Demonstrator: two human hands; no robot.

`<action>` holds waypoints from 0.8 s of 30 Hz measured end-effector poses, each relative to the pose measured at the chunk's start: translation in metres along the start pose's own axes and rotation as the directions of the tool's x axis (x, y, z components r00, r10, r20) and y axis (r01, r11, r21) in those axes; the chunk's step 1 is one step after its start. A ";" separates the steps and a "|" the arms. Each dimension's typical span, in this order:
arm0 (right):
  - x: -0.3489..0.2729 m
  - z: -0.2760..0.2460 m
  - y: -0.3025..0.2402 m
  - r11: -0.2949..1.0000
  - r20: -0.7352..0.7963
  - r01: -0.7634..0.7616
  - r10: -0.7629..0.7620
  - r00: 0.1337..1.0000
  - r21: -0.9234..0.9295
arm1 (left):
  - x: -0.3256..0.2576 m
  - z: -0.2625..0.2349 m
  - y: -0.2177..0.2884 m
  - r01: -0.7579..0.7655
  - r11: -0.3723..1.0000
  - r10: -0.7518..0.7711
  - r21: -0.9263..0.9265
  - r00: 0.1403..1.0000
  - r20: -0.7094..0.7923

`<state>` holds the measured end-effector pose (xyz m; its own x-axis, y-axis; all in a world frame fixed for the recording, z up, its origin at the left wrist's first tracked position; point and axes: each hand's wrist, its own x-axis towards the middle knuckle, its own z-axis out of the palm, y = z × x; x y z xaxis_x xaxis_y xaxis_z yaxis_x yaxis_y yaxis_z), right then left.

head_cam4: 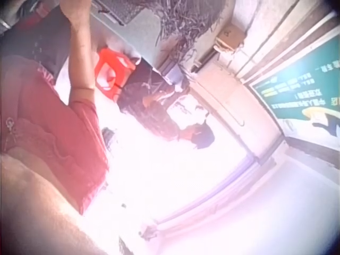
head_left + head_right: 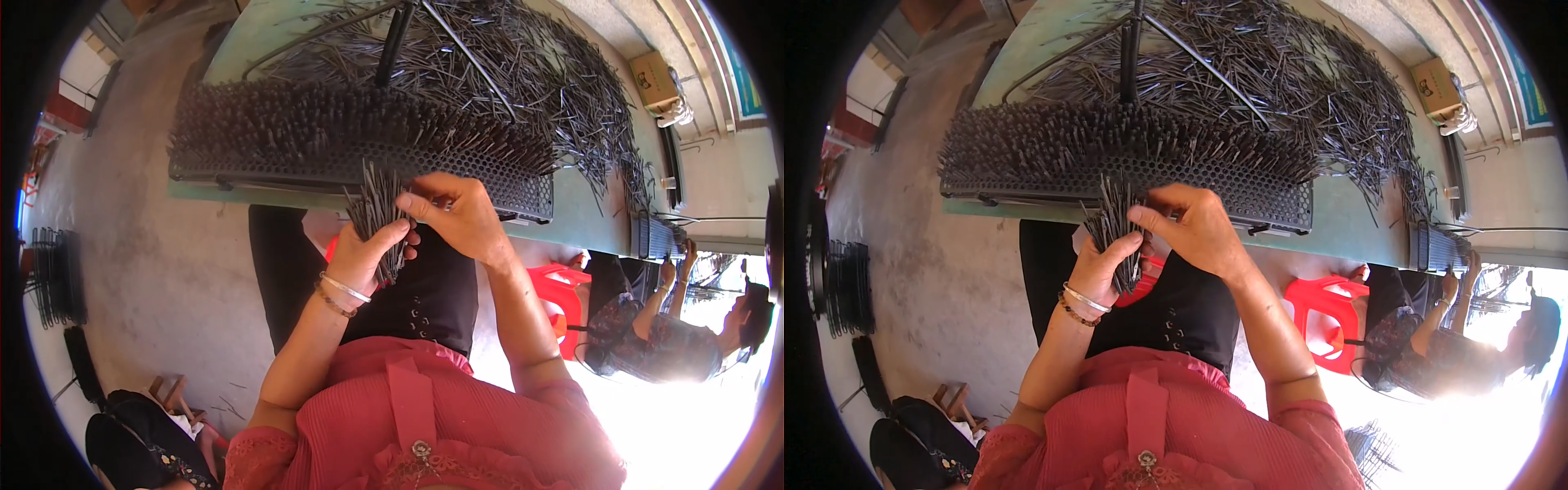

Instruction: Manually inserting thin metal rods into a perforated metal plate on a workbench.

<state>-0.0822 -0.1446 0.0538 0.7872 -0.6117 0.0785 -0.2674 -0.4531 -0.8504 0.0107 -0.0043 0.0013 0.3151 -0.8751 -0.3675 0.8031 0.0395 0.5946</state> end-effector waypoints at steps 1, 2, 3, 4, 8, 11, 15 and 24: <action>-0.001 0.001 0.004 0.984 0.080 -0.088 0.077 0.994 0.153 | -0.001 0.001 0.002 -0.014 1.000 0.014 -0.011 1.000 0.011; -0.001 0.002 0.007 0.938 0.173 -0.185 0.138 0.975 0.295 | -0.002 0.002 0.004 -0.021 1.000 0.021 -0.011 1.000 0.008; 0.000 0.004 0.007 0.898 0.145 -0.204 0.159 0.977 0.389 | -0.003 0.004 0.005 -0.028 0.999 0.027 -0.025 1.000 -0.009; 0.002 0.005 0.008 0.899 0.150 -0.200 0.153 0.977 0.389 | -0.004 0.006 0.005 -0.034 0.999 0.033 -0.039 0.999 -0.027; 0.011 0.003 -0.006 0.896 0.096 -0.202 0.179 0.979 0.394 | -0.006 0.005 0.004 -0.058 0.992 0.044 -0.116 0.992 -0.115; 0.029 0.010 -0.023 0.961 -0.191 0.072 -0.020 0.981 0.267 | -0.005 -0.007 0.005 -0.039 0.999 0.034 -0.033 0.991 -0.126; 0.061 0.031 -0.024 0.952 -0.325 0.302 -0.272 0.906 0.045 | -0.007 -0.007 0.013 -0.056 0.998 0.054 -0.011 0.989 -0.137; 0.085 0.058 -0.004 0.912 -0.355 0.386 -0.411 0.840 -0.141 | -0.010 -0.014 0.017 -0.026 1.000 0.024 -0.010 0.983 -0.182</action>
<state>0.0181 -0.1569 0.0341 0.5735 -0.5580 0.5998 -0.0181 -0.7406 -0.6717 0.0285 0.0116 0.0056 0.4208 -0.7718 -0.4768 0.7994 0.0669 0.5971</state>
